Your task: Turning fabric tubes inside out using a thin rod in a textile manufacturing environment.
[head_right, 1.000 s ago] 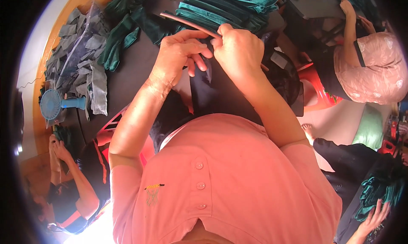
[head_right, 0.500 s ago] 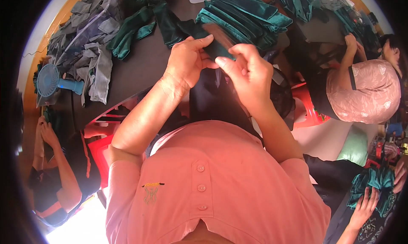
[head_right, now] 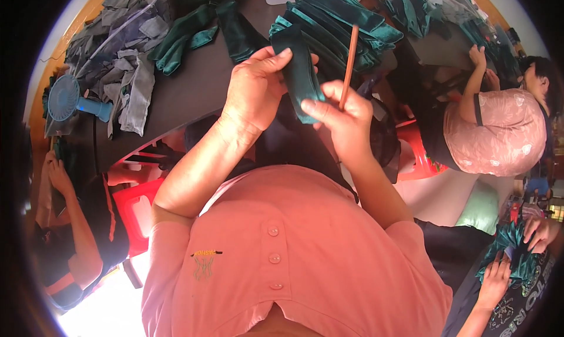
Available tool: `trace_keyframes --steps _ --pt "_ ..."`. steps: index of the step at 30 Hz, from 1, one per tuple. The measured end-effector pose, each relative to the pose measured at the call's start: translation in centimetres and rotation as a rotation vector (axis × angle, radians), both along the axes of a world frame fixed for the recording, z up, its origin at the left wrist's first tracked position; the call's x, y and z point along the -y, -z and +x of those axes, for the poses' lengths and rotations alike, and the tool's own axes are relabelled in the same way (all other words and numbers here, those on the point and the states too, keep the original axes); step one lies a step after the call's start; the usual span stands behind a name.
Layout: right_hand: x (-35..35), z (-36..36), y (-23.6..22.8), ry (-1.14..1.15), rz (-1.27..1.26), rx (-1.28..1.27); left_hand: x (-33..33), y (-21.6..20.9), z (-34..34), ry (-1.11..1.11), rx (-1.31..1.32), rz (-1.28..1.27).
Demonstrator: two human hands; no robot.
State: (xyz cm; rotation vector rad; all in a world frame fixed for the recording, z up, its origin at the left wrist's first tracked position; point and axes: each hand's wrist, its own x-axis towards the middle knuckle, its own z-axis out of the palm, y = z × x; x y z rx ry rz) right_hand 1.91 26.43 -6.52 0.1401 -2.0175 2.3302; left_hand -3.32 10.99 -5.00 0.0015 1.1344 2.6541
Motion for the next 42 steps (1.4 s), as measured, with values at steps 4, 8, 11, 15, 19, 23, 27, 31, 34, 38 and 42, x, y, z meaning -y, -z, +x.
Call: trace_keyframes --steps 4,8,11,15,19,23,27,31,34,38,42 --pt "0.0 1.3 2.2 -0.069 -0.058 0.092 0.7 -0.7 -0.3 -0.054 -0.096 0.078" --pt "0.5 1.5 2.6 -0.117 -0.07 0.127 1.4 -2.2 0.3 -0.078 -0.142 0.123" --pt "0.7 1.5 2.6 -0.134 -0.071 0.144 1.6 -2.5 0.7 -0.103 -0.141 0.135" --pt "0.8 1.4 2.7 -0.157 -0.021 0.132 1.7 -2.9 1.5 -0.154 -0.182 0.139" --pt "1.2 1.0 1.1 -0.032 -0.087 -0.044 2.0 -2.8 2.0 -0.197 -0.246 0.137" --pt "0.1 -1.0 -1.2 0.106 0.224 -0.53 2.0 -2.7 2.6 -0.225 -0.313 0.094" --pt "0.9 -2.4 -3.4 -0.029 0.105 -0.661 1.9 -2.3 3.0 -0.249 -0.353 0.023" --pt "2.5 -3.0 -4.6 -0.115 0.01 -0.686 2.0 -2.0 3.5 -0.305 -0.466 -0.04" --pt "2.8 -3.2 -5.3 -0.128 0.099 -0.768 2.6 -1.9 3.6 -0.328 -0.566 -0.118" --pt "3.2 -3.5 -5.3 -0.133 0.172 -0.829 3.0 -1.9 3.7 -0.366 -0.638 -0.13" --pt "3.6 -3.5 -5.3 -0.146 0.176 -0.83 3.5 -1.6 3.7 -0.38 -0.649 -0.127"
